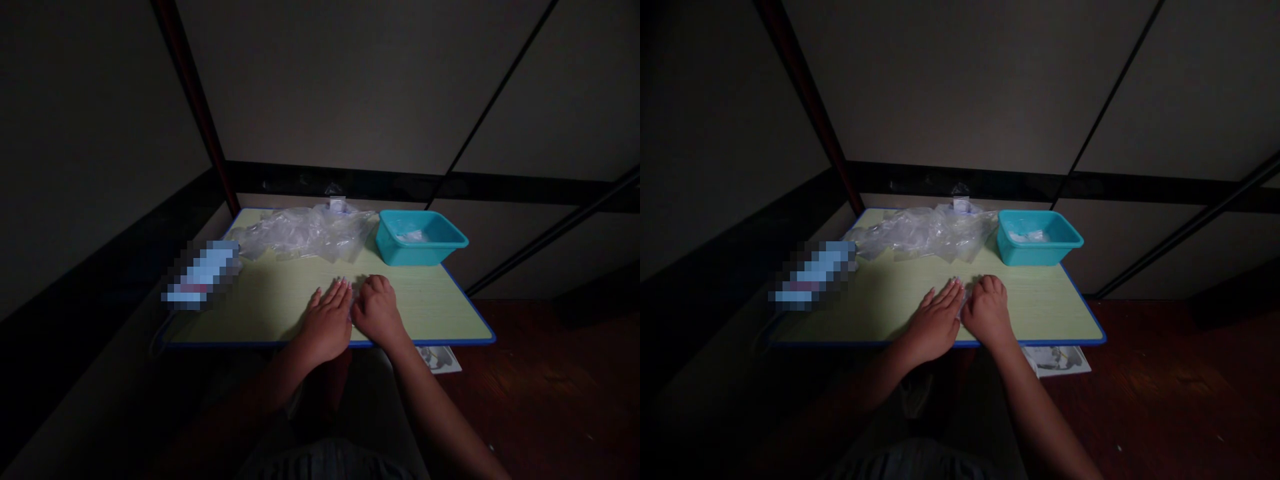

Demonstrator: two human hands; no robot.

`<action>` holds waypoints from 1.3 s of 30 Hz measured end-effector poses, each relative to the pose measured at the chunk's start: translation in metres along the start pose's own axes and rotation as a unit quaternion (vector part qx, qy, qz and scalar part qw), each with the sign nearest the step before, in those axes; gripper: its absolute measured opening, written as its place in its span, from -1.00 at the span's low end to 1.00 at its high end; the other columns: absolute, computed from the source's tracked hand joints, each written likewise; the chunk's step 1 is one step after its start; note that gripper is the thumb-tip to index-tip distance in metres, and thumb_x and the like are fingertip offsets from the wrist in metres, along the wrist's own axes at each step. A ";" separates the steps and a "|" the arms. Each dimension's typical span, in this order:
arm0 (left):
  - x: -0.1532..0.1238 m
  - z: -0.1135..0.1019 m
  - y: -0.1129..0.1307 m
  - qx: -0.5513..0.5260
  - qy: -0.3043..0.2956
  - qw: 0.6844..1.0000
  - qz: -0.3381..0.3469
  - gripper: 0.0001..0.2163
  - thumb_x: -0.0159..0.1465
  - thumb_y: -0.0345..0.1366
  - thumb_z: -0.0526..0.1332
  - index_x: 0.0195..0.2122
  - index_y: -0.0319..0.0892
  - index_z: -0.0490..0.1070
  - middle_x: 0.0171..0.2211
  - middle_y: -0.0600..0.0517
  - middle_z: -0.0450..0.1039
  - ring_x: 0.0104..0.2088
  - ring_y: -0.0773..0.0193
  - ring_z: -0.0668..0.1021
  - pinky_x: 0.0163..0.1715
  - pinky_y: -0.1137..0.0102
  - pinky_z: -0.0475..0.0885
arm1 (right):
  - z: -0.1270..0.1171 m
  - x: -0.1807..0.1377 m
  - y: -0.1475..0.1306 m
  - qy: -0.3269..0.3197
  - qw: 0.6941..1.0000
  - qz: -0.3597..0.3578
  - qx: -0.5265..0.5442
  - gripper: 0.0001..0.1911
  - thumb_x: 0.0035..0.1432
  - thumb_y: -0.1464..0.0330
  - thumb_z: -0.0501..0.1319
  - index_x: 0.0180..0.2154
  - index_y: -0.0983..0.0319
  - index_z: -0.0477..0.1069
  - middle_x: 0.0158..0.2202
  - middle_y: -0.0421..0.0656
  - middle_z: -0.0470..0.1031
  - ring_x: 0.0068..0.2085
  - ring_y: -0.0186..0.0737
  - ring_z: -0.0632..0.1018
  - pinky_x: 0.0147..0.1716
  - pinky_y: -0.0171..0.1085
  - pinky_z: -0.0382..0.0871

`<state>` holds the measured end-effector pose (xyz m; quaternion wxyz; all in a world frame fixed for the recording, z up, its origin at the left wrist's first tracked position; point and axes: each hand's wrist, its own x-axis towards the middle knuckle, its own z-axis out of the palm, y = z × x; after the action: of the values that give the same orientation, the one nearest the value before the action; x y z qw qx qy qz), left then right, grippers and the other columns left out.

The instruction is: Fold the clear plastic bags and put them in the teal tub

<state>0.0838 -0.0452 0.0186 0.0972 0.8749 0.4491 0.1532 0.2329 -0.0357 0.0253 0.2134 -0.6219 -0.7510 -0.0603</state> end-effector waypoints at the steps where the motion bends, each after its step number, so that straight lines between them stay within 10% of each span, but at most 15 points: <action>1: -0.001 -0.001 0.000 -0.001 0.001 1.000 0.005 -0.47 0.24 -0.35 -0.05 0.27 -0.27 -0.01 0.32 -0.08 -0.11 0.31 0.15 -0.04 0.24 0.07 -0.09 | 0.000 0.000 0.000 0.002 1.000 -0.002 -0.001 -0.85 -0.01 0.41 0.10 -0.37 0.28 0.41 -0.27 0.02 0.34 -0.10 0.03 0.28 -0.04 -0.06 0.18; 13: -0.003 0.003 -0.005 0.058 -0.005 0.998 0.018 -0.49 0.29 -0.27 -0.09 0.27 -0.23 0.00 0.32 -0.04 -0.09 0.32 0.21 -0.07 0.25 0.12 -0.09 | -0.009 -0.008 -0.004 -0.020 0.997 0.006 -0.068 -0.80 0.00 0.36 0.11 -0.30 0.31 0.38 -0.25 0.03 0.37 -0.09 0.03 0.30 -0.01 -0.03 0.13; 21: -0.012 -0.012 -0.012 0.048 -0.010 0.995 0.091 -0.47 0.34 -0.10 -0.11 0.29 -0.18 -0.07 0.32 -0.03 -0.10 0.32 0.23 -0.04 0.26 0.12 -0.20 | -0.002 -0.013 0.002 -0.059 0.996 -0.030 -0.059 -0.37 0.12 0.42 -0.01 0.24 0.17 0.02 0.32 -0.05 -0.06 0.30 0.00 -0.05 0.16 0.18 -0.20; 39: -0.031 -0.018 -0.020 -0.004 0.002 0.992 0.126 -0.69 0.29 -0.10 0.09 0.02 -0.03 0.34 0.09 0.01 0.36 0.19 0.20 0.27 0.23 0.08 -0.04 | -0.010 -0.002 0.000 -0.185 0.960 -0.208 0.041 -0.42 0.33 0.16 -0.21 0.31 0.10 -0.31 0.33 -0.14 -0.15 0.31 -0.16 -0.03 0.23 0.12 -0.36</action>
<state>0.0455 -0.0587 0.0239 0.0798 0.9239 0.3347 0.1673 0.2358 -0.0409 0.0338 0.0786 -0.4433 -0.8918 0.0437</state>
